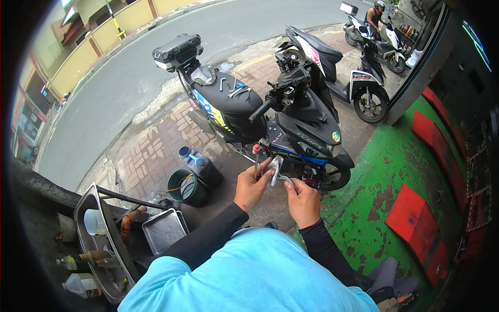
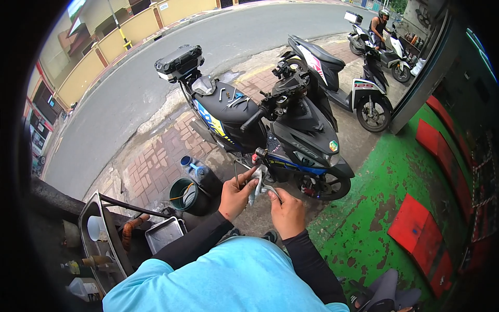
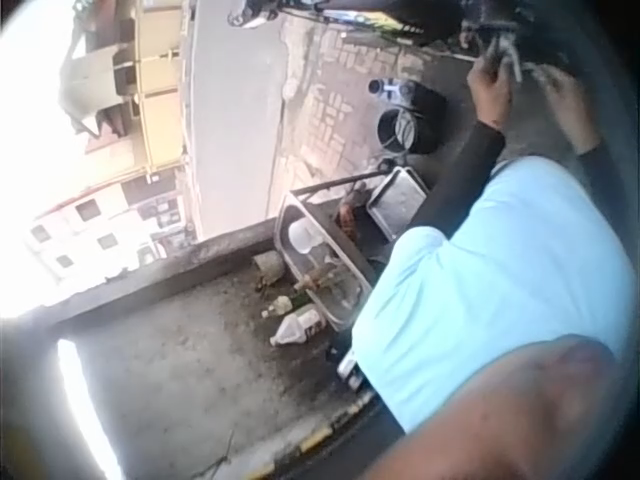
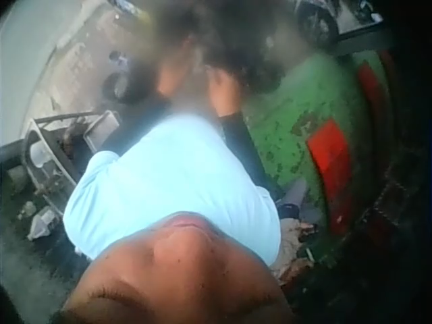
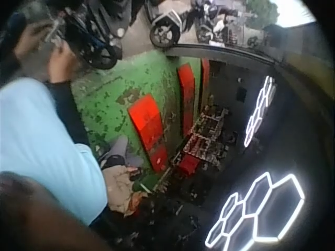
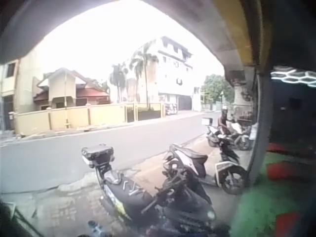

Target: Repairing and cleaning motorcycle components, specifically focusing on the brake master cylinder area.

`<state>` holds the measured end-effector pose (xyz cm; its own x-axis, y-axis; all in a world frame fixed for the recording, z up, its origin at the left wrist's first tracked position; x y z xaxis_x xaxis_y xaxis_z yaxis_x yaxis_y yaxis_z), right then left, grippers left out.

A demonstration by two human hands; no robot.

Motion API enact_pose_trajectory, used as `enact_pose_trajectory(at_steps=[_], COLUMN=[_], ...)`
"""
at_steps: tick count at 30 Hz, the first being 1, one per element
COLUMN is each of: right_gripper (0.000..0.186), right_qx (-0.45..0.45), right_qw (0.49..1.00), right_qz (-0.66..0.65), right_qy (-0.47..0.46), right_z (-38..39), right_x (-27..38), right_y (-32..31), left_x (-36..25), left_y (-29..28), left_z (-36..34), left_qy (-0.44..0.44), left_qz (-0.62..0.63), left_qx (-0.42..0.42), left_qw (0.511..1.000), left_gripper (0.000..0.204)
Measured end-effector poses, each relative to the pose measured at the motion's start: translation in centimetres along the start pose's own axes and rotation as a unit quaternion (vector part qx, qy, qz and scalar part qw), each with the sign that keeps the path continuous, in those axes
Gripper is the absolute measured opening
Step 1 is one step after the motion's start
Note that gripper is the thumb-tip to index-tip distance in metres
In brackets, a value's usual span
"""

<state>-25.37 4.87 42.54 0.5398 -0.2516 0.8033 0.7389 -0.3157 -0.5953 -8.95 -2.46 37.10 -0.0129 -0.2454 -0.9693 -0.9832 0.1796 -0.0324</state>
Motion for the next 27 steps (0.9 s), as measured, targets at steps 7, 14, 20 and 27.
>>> enact_pose_trajectory(at_steps=[7, 14, 20, 27], right_gripper=[0.028, 0.024, 0.023, 0.025], right_qx=[0.000, -0.010, 0.010, 0.033], right_qw=[0.999, 0.999, 0.997, 0.997], right_qz=[-0.024, -0.050, -0.071, -0.058], right_qy=[0.030, 0.015, 0.023, 0.041], right_z=[-0.1, 0.0, -0.3, -0.8], right_x=[-0.7, 0.0, 0.1, 0.1], right_y=[0.4, 1.0, 1.9, 2.1], left_x=[1.0, 1.3, 3.0, 3.8], left_y=[0.7, 0.8, -0.6, -1.5], left_z=[0.2, 0.0, -0.5, -0.2], left_qy=[-0.051, -0.059, -0.024, -0.087], left_qz=[0.087, 0.265, 0.235, 0.238], left_qx=[-0.018, -0.131, -0.164, -0.152], left_qw=[0.995, 0.954, 0.958, 0.955], left_gripper=[0.036, 0.026, 0.025, 0.024])
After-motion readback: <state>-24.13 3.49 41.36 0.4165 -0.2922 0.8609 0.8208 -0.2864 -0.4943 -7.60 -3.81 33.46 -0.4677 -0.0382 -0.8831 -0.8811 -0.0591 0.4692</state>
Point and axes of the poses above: each hand's wrist, its own z-axis away from the middle knuckle, its own y-axis out of the palm, x = y × z, the point moved 10 cm from there along -z, towards the middle knuckle, and after that the axes turned 12 degrees about y, right-handed, at the moved point
